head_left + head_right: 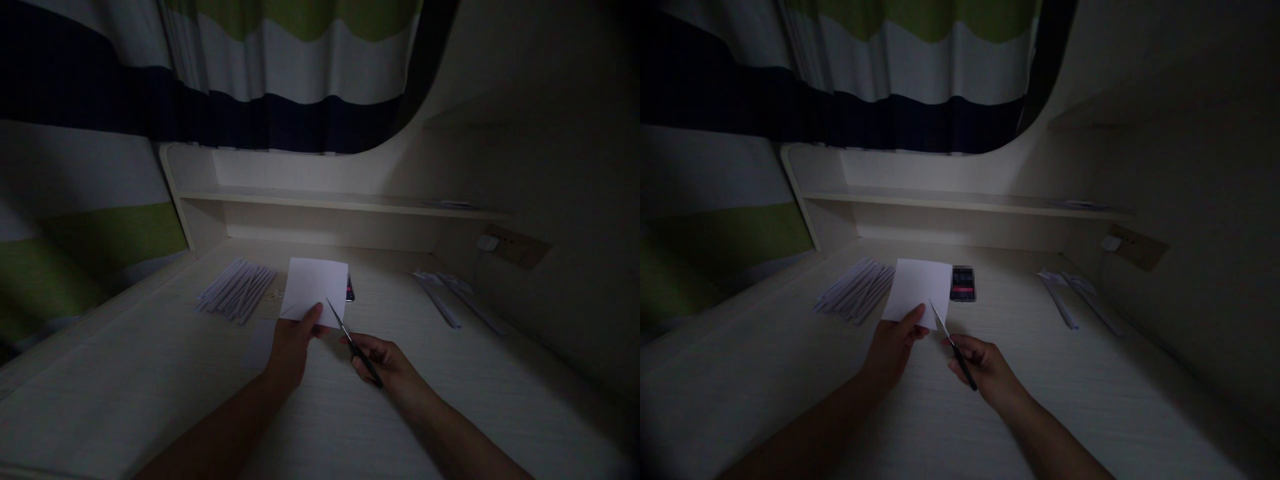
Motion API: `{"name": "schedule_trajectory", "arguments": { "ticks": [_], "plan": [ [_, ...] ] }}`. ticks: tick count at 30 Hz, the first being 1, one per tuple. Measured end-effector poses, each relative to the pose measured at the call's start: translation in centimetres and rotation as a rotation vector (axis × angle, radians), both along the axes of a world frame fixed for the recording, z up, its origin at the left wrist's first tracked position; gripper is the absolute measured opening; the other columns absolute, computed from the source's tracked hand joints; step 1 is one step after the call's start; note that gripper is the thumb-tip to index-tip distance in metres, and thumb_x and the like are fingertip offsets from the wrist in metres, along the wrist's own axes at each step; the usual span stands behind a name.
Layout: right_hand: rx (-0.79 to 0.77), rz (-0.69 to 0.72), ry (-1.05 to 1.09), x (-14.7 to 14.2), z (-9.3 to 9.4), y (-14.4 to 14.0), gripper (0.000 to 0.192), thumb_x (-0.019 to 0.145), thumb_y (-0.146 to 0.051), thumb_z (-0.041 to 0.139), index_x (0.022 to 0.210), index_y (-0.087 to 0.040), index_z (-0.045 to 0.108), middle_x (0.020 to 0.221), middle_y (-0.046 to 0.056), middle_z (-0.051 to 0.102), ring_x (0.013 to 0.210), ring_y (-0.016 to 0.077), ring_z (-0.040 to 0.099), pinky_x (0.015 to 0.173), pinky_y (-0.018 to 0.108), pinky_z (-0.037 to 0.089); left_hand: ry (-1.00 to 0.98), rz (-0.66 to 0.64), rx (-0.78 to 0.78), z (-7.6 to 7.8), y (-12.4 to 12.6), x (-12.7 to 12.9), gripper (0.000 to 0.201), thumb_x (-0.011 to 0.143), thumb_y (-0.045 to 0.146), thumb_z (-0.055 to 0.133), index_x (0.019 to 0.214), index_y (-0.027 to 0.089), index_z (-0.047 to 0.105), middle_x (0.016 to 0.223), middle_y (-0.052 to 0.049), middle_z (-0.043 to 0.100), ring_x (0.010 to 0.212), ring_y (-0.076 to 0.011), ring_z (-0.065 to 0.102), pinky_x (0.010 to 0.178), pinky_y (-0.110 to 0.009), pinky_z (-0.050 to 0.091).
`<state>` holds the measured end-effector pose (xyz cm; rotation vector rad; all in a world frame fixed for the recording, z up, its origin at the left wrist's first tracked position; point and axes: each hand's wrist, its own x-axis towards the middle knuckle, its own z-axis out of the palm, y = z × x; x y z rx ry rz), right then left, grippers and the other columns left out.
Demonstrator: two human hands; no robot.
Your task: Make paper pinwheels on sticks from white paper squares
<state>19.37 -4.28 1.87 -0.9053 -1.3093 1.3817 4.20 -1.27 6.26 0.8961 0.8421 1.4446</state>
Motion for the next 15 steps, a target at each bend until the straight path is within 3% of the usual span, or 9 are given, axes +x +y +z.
{"name": "schedule_trajectory", "arguments": {
  "ticks": [15],
  "plan": [
    [-0.025,0.003,-0.028,-0.08,0.44,-0.16,0.035,0.062,-0.038,0.067,0.090,-0.019,0.060,0.047,-0.009,0.035,0.037,0.0019,0.021,0.037,0.018,0.017,0.023,-0.001,-0.028,0.09,0.11,-0.03,0.021,0.059,0.031,0.067,0.064,0.011,0.060,0.054,0.000,0.057,0.048,-0.0096,0.051,0.047,-0.022,0.039]
  ]
}}
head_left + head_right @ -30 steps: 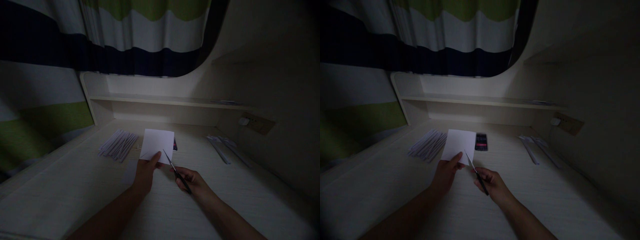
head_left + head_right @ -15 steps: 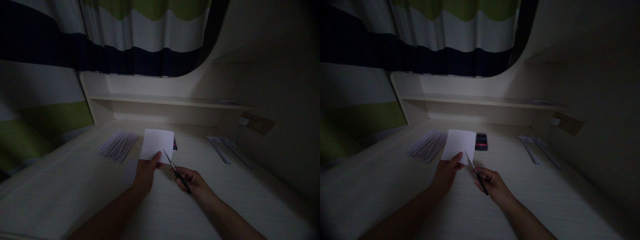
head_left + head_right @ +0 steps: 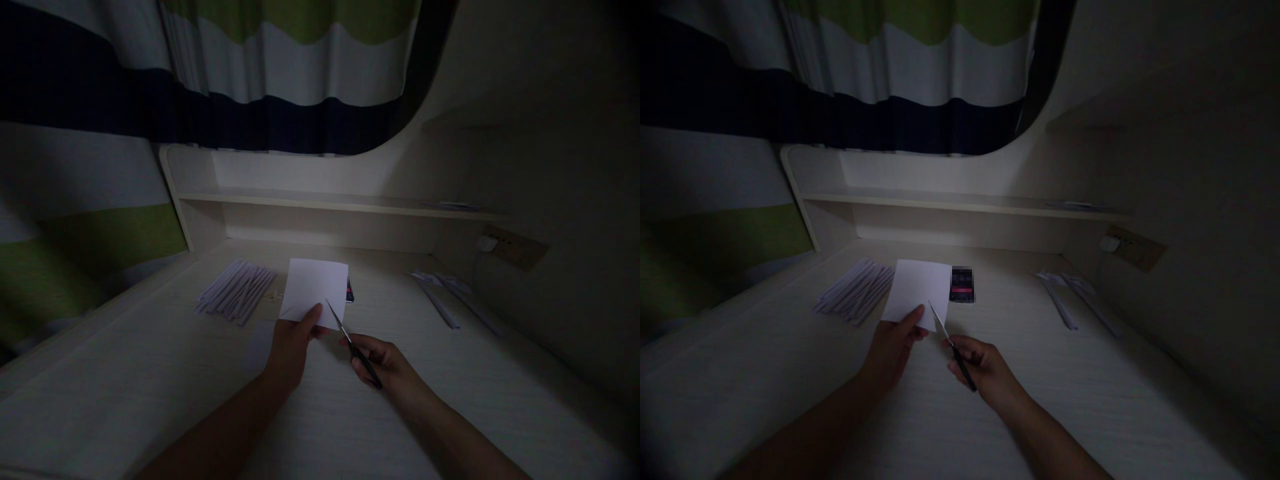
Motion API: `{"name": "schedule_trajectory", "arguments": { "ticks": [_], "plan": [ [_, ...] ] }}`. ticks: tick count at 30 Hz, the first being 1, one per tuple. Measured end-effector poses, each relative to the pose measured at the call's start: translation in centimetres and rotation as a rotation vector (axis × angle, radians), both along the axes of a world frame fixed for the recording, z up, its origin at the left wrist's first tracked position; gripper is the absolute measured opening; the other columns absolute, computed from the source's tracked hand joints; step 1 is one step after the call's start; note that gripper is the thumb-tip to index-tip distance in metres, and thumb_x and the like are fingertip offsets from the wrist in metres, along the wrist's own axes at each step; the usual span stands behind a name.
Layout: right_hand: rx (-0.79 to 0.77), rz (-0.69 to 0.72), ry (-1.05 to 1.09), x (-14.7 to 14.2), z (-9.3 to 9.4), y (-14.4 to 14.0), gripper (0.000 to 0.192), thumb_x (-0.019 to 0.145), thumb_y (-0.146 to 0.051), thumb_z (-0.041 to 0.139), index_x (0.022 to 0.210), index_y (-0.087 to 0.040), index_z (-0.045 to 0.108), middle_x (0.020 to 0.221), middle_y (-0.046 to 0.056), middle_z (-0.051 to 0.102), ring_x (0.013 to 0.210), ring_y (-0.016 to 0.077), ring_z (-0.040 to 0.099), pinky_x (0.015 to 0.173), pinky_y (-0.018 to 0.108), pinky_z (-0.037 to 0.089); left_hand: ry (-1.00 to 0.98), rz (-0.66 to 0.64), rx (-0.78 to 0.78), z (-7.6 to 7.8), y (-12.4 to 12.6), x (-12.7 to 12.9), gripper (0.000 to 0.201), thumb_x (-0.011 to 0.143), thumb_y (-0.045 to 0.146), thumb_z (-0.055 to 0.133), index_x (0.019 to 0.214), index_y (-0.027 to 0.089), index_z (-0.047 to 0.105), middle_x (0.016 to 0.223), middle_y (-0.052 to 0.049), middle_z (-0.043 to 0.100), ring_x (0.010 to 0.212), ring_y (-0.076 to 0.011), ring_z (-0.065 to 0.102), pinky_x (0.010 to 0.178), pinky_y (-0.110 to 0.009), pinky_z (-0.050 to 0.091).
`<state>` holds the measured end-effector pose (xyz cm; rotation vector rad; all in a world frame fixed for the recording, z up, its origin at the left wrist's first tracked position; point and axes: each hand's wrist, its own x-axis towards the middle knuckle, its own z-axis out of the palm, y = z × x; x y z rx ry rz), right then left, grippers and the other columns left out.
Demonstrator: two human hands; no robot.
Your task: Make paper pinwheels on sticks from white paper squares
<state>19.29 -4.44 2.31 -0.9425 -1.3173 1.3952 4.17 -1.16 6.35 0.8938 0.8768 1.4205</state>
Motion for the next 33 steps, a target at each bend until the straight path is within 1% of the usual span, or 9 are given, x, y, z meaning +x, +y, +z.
{"name": "schedule_trajectory", "arguments": {
  "ticks": [8,14,18,22,24,25,28,31,33],
  "plan": [
    [-0.014,-0.001,0.016,-0.2,0.7,-0.3,0.036,0.063,-0.037,0.066,0.091,-0.017,0.059,0.047,-0.009,0.037,0.037,0.0025,0.024,0.036,0.018,0.017,-0.061,-0.021,0.005,-0.1,0.1,0.0,0.022,0.060,0.028,0.067,0.071,0.011,0.060,0.064,-0.002,0.059,0.050,-0.0094,0.051,0.048,-0.022,0.040],
    [0.020,0.076,-0.011,-0.4,0.4,0.0,0.043,0.059,-0.042,0.067,0.092,-0.017,0.057,0.053,-0.004,0.051,0.040,0.0059,0.038,0.039,0.020,0.027,-0.044,0.015,0.014,-0.6,0.6,-0.2,0.021,0.059,0.029,0.067,0.064,0.010,0.060,0.053,0.000,0.057,0.047,-0.0092,0.050,0.047,-0.022,0.039],
    [-0.004,0.140,-0.034,-0.8,0.1,-0.1,0.037,0.058,-0.036,0.069,0.087,-0.017,0.057,0.056,-0.004,0.052,0.045,0.0061,0.038,0.043,0.020,0.028,-0.079,0.069,0.008,-0.4,1.3,-0.7,0.020,0.058,0.028,0.068,0.063,0.011,0.059,0.053,0.001,0.056,0.045,-0.0082,0.049,0.047,-0.021,0.039],
    [-0.095,0.021,-0.023,-0.3,-1.1,0.8,0.034,0.052,-0.028,0.073,0.081,-0.017,0.059,0.047,-0.008,0.047,0.041,0.0058,0.037,0.041,0.020,0.027,-0.118,0.092,0.025,0.0,2.0,-1.3,0.017,0.057,0.025,0.068,0.065,0.012,0.059,0.056,0.002,0.056,0.043,-0.0063,0.048,0.044,-0.020,0.037],
    [-0.139,-0.084,-0.010,0.5,-1.2,1.4,0.032,0.050,-0.027,0.074,0.076,-0.016,0.059,0.042,-0.008,0.047,0.037,0.0058,0.037,0.039,0.019,0.025,-0.131,0.058,0.024,0.1,2.1,-1.5,0.015,0.057,0.024,0.067,0.060,0.012,0.058,0.056,0.003,0.055,0.043,-0.0055,0.046,0.042,-0.019,0.035],
    [-0.130,-0.128,0.009,1.0,-1.0,1.6,0.033,0.050,-0.024,0.074,0.079,-0.016,0.059,0.045,-0.006,0.050,0.040,0.0063,0.040,0.041,0.019,0.027,-0.135,0.033,0.025,0.2,2.0,-1.5,0.014,0.057,0.023,0.067,0.059,0.012,0.058,0.057,0.002,0.055,0.044,-0.0055,0.046,0.042,-0.018,0.034],
    [-0.099,-0.356,0.122,2.3,0.5,1.7,0.033,0.056,-0.029,0.072,0.083,-0.018,0.058,0.055,-0.004,0.056,0.046,0.0090,0.048,0.047,0.021,0.035,-0.064,-0.105,0.038,0.1,1.9,-1.5,0.012,0.057,0.021,0.066,0.061,0.012,0.060,0.055,0.002,0.055,0.045,-0.0062,0.046,0.038,-0.017,0.030],
    [-0.004,-0.397,0.303,3.2,2.7,1.1,0.030,0.066,-0.038,0.064,0.087,-0.019,0.056,0.065,0.000,0.060,0.056,0.0130,0.054,0.057,0.026,0.041,0.144,-0.349,0.062,-0.2,1.6,-1.4,0.011,0.057,0.021,0.065,0.060,0.011,0.061,0.050,0.001,0.053,0.041,-0.0060,0.043,0.035,-0.017,0.026],
    [0.038,-0.349,0.335,3.5,3.7,0.6,0.030,0.069,-0.039,0.062,0.090,-0.018,0.056,0.068,0.001,0.060,0.062,0.0145,0.055,0.059,0.027,0.041,0.296,-0.511,0.076,-0.3,1.4,-1.4,0.012,0.057,0.021,0.064,0.064,0.010,0.062,0.049,0.001,0.053,0.040,-0.0060,0.042,0.034,-0.017,0.026]
  ]
}}
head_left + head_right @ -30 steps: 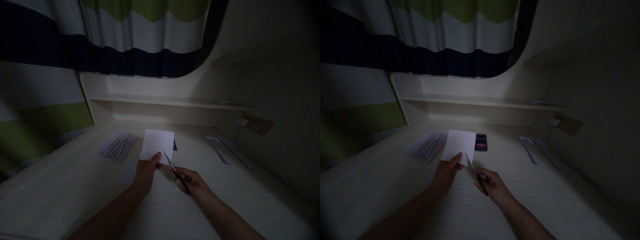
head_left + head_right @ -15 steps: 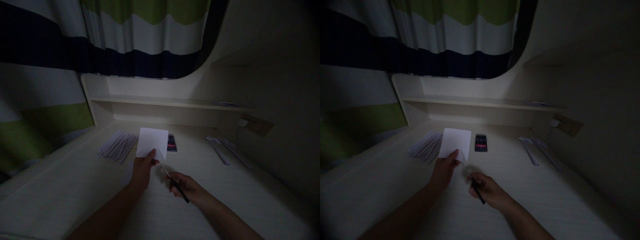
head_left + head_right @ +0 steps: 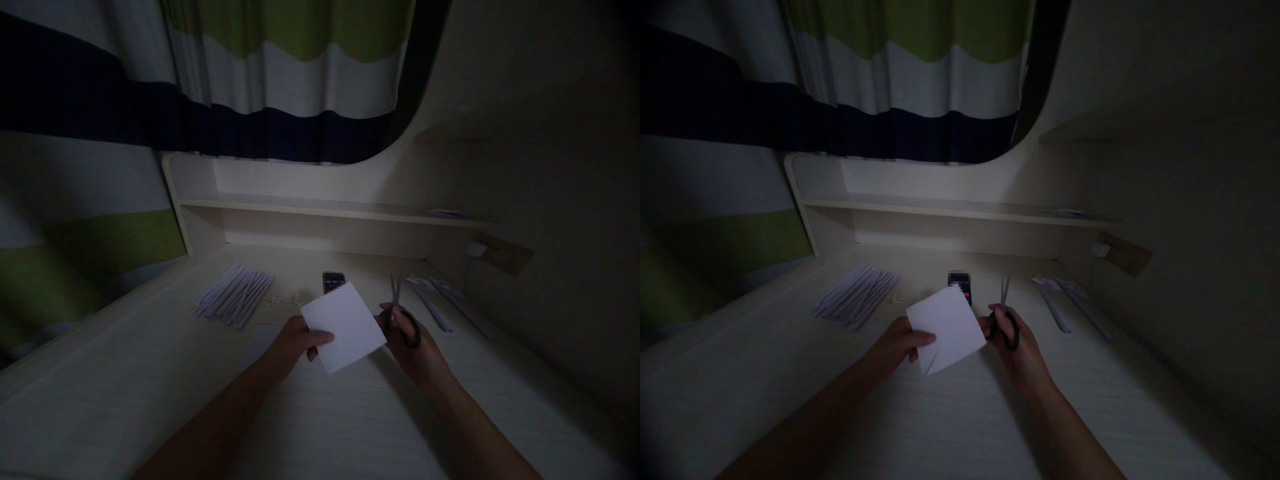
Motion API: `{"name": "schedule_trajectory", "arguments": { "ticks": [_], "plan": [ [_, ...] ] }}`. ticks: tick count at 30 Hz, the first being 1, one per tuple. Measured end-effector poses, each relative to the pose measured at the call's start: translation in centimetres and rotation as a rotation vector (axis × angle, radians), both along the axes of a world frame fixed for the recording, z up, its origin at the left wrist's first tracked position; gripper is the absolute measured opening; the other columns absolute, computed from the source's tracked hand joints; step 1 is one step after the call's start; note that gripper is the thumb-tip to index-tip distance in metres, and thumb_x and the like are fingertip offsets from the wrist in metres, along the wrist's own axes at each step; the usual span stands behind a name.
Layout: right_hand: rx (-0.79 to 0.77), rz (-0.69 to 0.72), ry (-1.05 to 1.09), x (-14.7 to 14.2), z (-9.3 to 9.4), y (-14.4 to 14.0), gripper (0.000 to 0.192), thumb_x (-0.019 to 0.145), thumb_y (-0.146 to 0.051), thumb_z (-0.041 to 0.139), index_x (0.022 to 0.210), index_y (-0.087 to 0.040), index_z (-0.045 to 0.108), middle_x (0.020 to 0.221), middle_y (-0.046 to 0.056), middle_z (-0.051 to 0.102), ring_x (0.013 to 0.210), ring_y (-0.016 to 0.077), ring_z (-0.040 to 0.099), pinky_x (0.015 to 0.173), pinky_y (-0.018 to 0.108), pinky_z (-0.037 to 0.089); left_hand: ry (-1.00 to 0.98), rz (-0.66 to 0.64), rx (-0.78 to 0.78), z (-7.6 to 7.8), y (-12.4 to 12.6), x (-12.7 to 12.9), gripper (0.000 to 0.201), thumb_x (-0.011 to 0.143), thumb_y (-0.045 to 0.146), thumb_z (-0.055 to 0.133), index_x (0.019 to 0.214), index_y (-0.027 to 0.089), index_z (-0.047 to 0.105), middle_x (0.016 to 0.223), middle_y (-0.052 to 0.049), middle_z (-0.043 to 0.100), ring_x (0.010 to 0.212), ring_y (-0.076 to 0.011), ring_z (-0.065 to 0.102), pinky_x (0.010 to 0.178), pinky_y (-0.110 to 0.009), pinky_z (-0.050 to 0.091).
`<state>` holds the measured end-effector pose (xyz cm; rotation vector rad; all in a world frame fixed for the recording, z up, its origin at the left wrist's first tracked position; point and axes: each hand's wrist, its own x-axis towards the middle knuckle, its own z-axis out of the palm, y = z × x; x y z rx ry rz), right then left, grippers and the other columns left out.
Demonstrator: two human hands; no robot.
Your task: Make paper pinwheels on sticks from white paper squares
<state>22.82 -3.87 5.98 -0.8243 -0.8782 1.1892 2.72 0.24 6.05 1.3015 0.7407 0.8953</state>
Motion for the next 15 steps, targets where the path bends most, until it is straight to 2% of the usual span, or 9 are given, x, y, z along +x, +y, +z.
{"name": "schedule_trajectory", "arguments": {
  "ticks": [3,5,10,15],
  "plan": [
    [-0.004,0.063,-0.079,0.2,0.5,-0.4,0.030,0.064,-0.031,0.068,0.088,-0.019,0.056,0.069,-0.001,0.058,0.064,0.0131,0.053,0.059,0.024,0.039,0.148,-0.161,0.013,0.0,-0.3,0.0,0.014,0.057,0.019,0.063,0.068,0.011,0.063,0.051,0.002,0.054,0.039,-0.0053,0.040,0.035,-0.017,0.026],
    [-0.030,0.066,-0.139,0.3,0.2,-0.3,0.033,0.057,-0.022,0.074,0.084,-0.020,0.056,0.067,-0.003,0.055,0.062,0.0107,0.052,0.058,0.022,0.038,0.183,-0.177,0.015,0.1,-0.4,0.0,0.011,0.057,0.018,0.062,0.066,0.012,0.064,0.050,0.002,0.054,0.038,-0.0050,0.039,0.035,-0.017,0.025],
    [-0.070,0.068,-0.193,-0.1,-0.3,0.0,0.038,0.050,-0.017,0.076,0.081,-0.021,0.056,0.065,-0.004,0.057,0.059,0.0113,0.052,0.057,0.023,0.038,0.186,-0.056,0.025,-0.1,-0.3,0.2,0.009,0.059,0.021,0.061,0.063,0.014,0.064,0.050,0.000,0.056,0.041,-0.0082,0.044,0.038,-0.018,0.028],
    [-0.064,0.064,-0.207,-0.8,-0.7,0.1,0.042,0.049,-0.020,0.075,0.084,-0.019,0.054,0.070,-0.001,0.063,0.064,0.0154,0.056,0.063,0.028,0.041,0.127,0.078,-0.022,-0.7,0.4,0.4,0.018,0.061,0.031,0.061,0.063,0.013,0.063,0.048,0.001,0.055,0.040,-0.0092,0.045,0.041,-0.020,0.029]
  ]
}}
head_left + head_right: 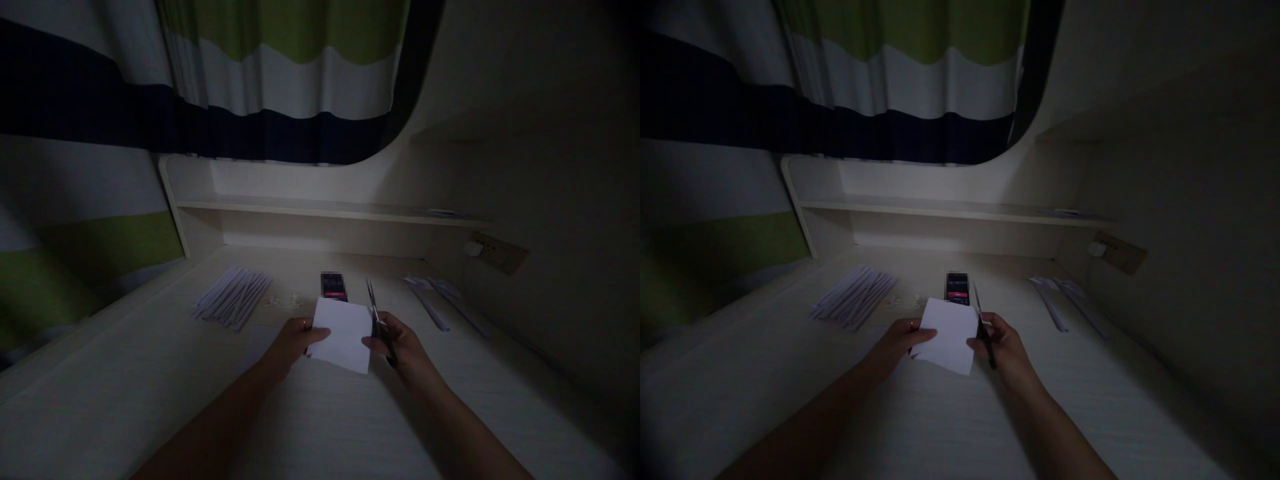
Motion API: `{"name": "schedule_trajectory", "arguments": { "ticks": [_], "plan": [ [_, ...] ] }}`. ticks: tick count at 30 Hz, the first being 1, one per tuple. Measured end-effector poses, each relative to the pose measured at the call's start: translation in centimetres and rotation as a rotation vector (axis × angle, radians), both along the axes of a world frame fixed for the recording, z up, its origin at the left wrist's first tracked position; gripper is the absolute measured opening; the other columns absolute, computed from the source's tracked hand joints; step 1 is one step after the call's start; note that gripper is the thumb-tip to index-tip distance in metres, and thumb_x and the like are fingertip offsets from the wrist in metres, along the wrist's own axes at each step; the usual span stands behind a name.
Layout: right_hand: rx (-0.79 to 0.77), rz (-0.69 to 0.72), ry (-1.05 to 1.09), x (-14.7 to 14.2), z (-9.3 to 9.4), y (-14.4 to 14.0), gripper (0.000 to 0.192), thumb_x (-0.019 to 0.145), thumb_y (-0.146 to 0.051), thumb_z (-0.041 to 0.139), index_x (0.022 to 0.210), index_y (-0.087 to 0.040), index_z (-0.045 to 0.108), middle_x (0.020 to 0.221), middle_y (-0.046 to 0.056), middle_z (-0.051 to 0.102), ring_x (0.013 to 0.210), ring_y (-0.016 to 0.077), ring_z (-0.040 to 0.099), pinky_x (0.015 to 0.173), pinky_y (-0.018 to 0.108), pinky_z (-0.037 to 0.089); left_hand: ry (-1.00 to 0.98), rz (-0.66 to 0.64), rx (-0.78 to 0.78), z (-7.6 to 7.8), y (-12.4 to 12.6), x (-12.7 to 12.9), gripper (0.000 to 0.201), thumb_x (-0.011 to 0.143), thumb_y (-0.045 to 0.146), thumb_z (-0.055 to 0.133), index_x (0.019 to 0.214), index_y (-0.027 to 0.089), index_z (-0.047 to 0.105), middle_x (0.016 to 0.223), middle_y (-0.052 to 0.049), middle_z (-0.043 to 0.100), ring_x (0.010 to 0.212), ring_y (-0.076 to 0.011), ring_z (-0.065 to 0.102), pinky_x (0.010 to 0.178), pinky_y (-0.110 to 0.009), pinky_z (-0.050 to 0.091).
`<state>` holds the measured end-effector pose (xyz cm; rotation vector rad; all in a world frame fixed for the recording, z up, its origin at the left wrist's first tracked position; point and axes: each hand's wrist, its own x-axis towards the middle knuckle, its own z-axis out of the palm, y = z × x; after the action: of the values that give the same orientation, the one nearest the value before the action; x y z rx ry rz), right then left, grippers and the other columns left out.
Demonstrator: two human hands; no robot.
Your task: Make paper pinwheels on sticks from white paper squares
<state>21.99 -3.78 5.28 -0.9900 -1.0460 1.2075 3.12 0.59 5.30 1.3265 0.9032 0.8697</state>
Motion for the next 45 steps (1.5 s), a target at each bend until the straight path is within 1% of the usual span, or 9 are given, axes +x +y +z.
{"name": "schedule_trajectory", "arguments": {
  "ticks": [5,10,15,19,23,27,32,36,45],
  "plan": [
    [-0.007,-0.114,0.008,-0.3,-0.8,0.4,0.042,0.047,-0.018,0.076,0.083,-0.019,0.054,0.067,-0.002,0.064,0.061,0.0138,0.056,0.062,0.026,0.041,-0.094,0.189,0.108,-0.4,0.4,0.0,0.025,0.066,0.037,0.058,0.058,0.014,0.058,0.050,0.002,0.052,0.046,-0.0092,0.046,0.046,-0.020,0.032],
    [0.081,-0.208,0.104,-0.4,-0.5,0.2,0.038,0.051,-0.018,0.075,0.084,-0.021,0.056,0.074,-0.002,0.065,0.069,0.0140,0.057,0.067,0.026,0.042,-0.312,0.363,0.140,-0.3,0.3,0.2,0.023,0.067,0.032,0.060,0.084,0.017,0.059,0.080,-0.002,0.060,0.073,-0.0125,0.054,0.068,-0.023,0.039],
    [0.111,-0.249,0.143,-0.5,-0.6,0.1,0.038,0.053,-0.020,0.074,0.086,-0.022,0.055,0.077,-0.003,0.064,0.069,0.0140,0.057,0.068,0.028,0.043,-0.241,-0.001,0.042,-0.5,-0.9,1.2,0.027,0.063,0.027,0.064,0.086,0.014,0.062,0.078,-0.006,0.064,0.069,-0.0148,0.057,0.064,-0.025,0.042],
    [0.092,-0.220,0.120,-0.9,-0.9,0.0,0.039,0.054,-0.021,0.074,0.088,-0.022,0.054,0.077,-0.001,0.064,0.070,0.0156,0.057,0.069,0.030,0.043,-0.167,-0.090,0.009,-0.7,-1.9,2.0,0.021,0.064,0.028,0.063,0.079,0.013,0.065,0.070,-0.008,0.065,0.055,-0.0131,0.055,0.054,-0.026,0.045],
    [0.099,-0.178,0.066,-1.4,-0.8,-0.3,0.038,0.054,-0.024,0.074,0.087,-0.021,0.054,0.076,0.000,0.063,0.071,0.0160,0.056,0.069,0.030,0.043,-0.201,-0.051,-0.008,-0.7,-2.1,2.3,0.028,0.062,0.027,0.064,0.087,0.014,0.063,0.072,-0.008,0.066,0.050,-0.0142,0.057,0.051,-0.028,0.047],
    [0.093,-0.092,0.007,-1.5,-0.7,-0.4,0.036,0.059,-0.030,0.071,0.089,-0.019,0.055,0.068,-0.001,0.059,0.062,0.0136,0.054,0.065,0.029,0.042,-0.208,0.107,0.008,-0.6,-1.3,1.9,0.022,0.062,0.028,0.065,0.077,0.012,0.064,0.064,-0.006,0.065,0.047,-0.0126,0.055,0.049,-0.026,0.046],
    [0.003,0.152,-0.067,-1.9,-0.7,-0.6,0.039,0.065,-0.039,0.065,0.095,-0.015,0.054,0.066,0.001,0.058,0.055,0.0123,0.052,0.058,0.028,0.041,-0.258,0.303,0.069,-0.4,-0.3,0.8,0.023,0.063,0.032,0.063,0.062,0.009,0.063,0.058,-0.006,0.062,0.050,-0.0114,0.055,0.053,-0.024,0.045],
    [0.010,0.319,-0.142,-2.4,-1.1,-0.9,0.040,0.066,-0.044,0.062,0.094,-0.016,0.055,0.065,0.000,0.056,0.051,0.0104,0.049,0.052,0.026,0.038,-0.297,0.413,0.078,0.1,-0.1,0.4,0.024,0.061,0.033,0.065,0.065,0.009,0.065,0.057,-0.006,0.064,0.051,-0.0123,0.056,0.054,-0.024,0.046],
    [0.027,0.423,-0.199,-2.4,-1.1,-1.2,0.042,0.066,-0.048,0.060,0.094,-0.017,0.055,0.061,-0.002,0.051,0.050,0.0093,0.044,0.048,0.024,0.034,-0.267,0.370,0.060,0.7,-0.8,0.8,0.023,0.061,0.032,0.066,0.062,0.009,0.066,0.056,-0.006,0.065,0.049,-0.0145,0.059,0.053,-0.025,0.048]
  ]
}}
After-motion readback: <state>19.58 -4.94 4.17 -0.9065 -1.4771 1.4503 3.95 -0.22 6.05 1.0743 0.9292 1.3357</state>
